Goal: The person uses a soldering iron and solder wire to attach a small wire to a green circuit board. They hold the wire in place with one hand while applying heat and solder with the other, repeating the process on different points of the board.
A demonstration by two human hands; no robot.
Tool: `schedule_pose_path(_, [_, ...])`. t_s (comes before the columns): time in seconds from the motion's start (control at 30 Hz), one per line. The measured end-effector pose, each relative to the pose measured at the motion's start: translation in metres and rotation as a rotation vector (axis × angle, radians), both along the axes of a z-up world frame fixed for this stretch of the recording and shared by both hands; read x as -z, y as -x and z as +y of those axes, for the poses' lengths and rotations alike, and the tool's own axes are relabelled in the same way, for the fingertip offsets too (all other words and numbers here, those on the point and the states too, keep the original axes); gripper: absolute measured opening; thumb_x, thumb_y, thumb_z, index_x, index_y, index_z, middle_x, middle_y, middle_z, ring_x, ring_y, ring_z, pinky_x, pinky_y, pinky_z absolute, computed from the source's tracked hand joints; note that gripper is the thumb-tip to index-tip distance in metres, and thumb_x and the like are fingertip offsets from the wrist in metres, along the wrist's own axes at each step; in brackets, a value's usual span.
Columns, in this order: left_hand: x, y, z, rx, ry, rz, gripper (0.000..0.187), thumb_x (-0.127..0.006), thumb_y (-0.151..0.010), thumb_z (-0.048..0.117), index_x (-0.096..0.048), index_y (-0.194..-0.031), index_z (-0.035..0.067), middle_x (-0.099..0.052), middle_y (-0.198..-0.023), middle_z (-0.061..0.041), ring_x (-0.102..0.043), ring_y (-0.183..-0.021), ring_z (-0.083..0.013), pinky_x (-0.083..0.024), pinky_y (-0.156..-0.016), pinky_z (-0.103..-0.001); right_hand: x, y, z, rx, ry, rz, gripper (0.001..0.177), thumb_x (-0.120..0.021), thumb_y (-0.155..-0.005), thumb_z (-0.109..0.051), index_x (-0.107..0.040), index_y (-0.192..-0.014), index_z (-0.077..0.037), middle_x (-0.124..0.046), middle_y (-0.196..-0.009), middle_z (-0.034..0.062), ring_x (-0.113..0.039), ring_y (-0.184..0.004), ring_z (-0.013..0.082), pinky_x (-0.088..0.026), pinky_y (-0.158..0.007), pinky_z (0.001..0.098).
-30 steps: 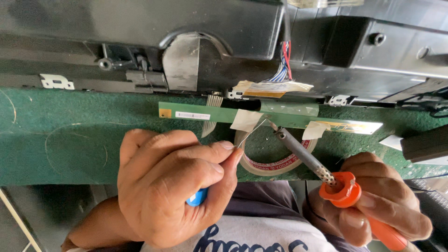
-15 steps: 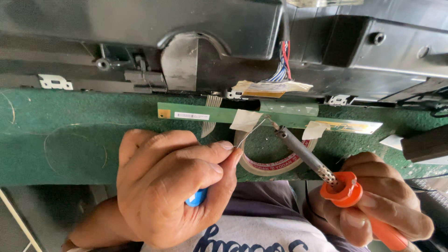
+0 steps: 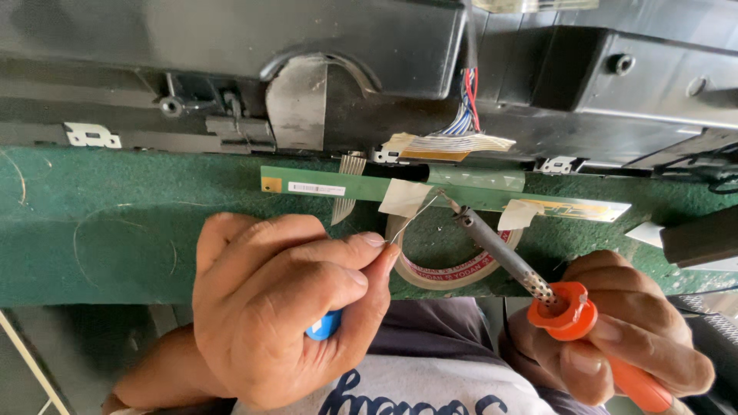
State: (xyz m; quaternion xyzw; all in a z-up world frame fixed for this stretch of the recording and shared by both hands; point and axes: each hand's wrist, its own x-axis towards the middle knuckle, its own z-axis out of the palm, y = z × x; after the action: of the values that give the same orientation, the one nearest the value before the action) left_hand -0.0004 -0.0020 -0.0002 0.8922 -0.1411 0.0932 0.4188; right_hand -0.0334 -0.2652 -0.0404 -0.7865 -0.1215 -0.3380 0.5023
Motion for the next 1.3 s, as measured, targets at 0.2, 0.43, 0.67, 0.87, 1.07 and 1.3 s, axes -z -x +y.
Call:
schedule_pose_path(0.2, [-0.001,-0.002,0.001,0.020,0.002,0.006,0.037,-0.094,-0.092,0.017,-0.057,-0.090,0.015,-0.083,-0.097,0.007,-0.072,-0.081,-0.0221,-0.045,-0.078,-0.040,0.001,0.001,0.001,0.030,-0.033,0.000,0.018,-0.060,-0.101,-0.025,-0.045,-0.098,-0.014,-0.046,-0.067,0.0068,-0.038,-0.049,0.0219,-0.041,-0.053,0.0411])
schedule_pose_path(0.43, [-0.001,-0.001,0.003,0.028,0.012,-0.006,0.040,-0.094,-0.093,0.016,-0.054,-0.095,0.015,-0.083,-0.099,0.007,-0.074,-0.081,-0.0223,-0.044,-0.077,-0.040,-0.002,0.006,-0.004,-0.009,0.040,0.044,0.023,-0.060,-0.107,-0.030,-0.046,-0.100,-0.014,-0.047,-0.067,0.0095,-0.044,-0.051,0.0237,-0.045,-0.054,0.0424])
schedule_pose_path(0.67, [-0.001,-0.002,0.004,0.047,-0.013,0.017,0.040,-0.096,-0.092,0.017,-0.056,-0.090,0.016,-0.082,-0.099,0.009,-0.073,-0.083,-0.0214,-0.045,-0.080,-0.039,-0.001,0.005,-0.002,0.031,-0.010,0.025,0.023,-0.060,-0.105,-0.030,-0.045,-0.098,-0.014,-0.044,-0.066,0.0084,-0.040,-0.049,0.0224,-0.040,-0.053,0.0415])
schedule_pose_path(0.87, [-0.001,0.000,0.004,0.042,-0.027,0.028,0.041,-0.096,-0.092,0.018,-0.055,-0.090,0.016,-0.082,-0.099,0.009,-0.073,-0.084,-0.0209,-0.044,-0.079,-0.039,-0.001,0.007,-0.003,0.036,-0.042,0.031,0.023,-0.061,-0.102,-0.030,-0.045,-0.096,-0.014,-0.044,-0.065,0.0076,-0.036,-0.047,0.0219,-0.039,-0.050,0.0415])
schedule_pose_path(1.07, [-0.003,0.000,0.004,0.044,-0.025,0.043,0.041,-0.096,-0.092,0.019,-0.055,-0.090,0.017,-0.082,-0.099,0.009,-0.074,-0.084,-0.0211,-0.045,-0.079,-0.041,-0.003,0.006,0.000,0.045,-0.020,0.045,0.021,-0.060,-0.104,-0.028,-0.045,-0.097,-0.014,-0.046,-0.067,0.0075,-0.040,-0.049,0.0214,-0.041,-0.054,0.0402])
schedule_pose_path(1.3, [-0.003,-0.002,0.006,0.075,-0.023,0.032,0.040,-0.094,-0.091,0.017,-0.055,-0.082,0.016,-0.081,-0.098,0.010,-0.073,-0.082,-0.0199,-0.042,-0.078,-0.039,-0.010,-0.003,0.018,0.129,-0.071,0.024,0.024,-0.061,-0.103,-0.027,-0.041,-0.099,-0.014,-0.039,-0.068,0.0072,-0.035,-0.049,0.0205,-0.035,-0.052,0.0384])
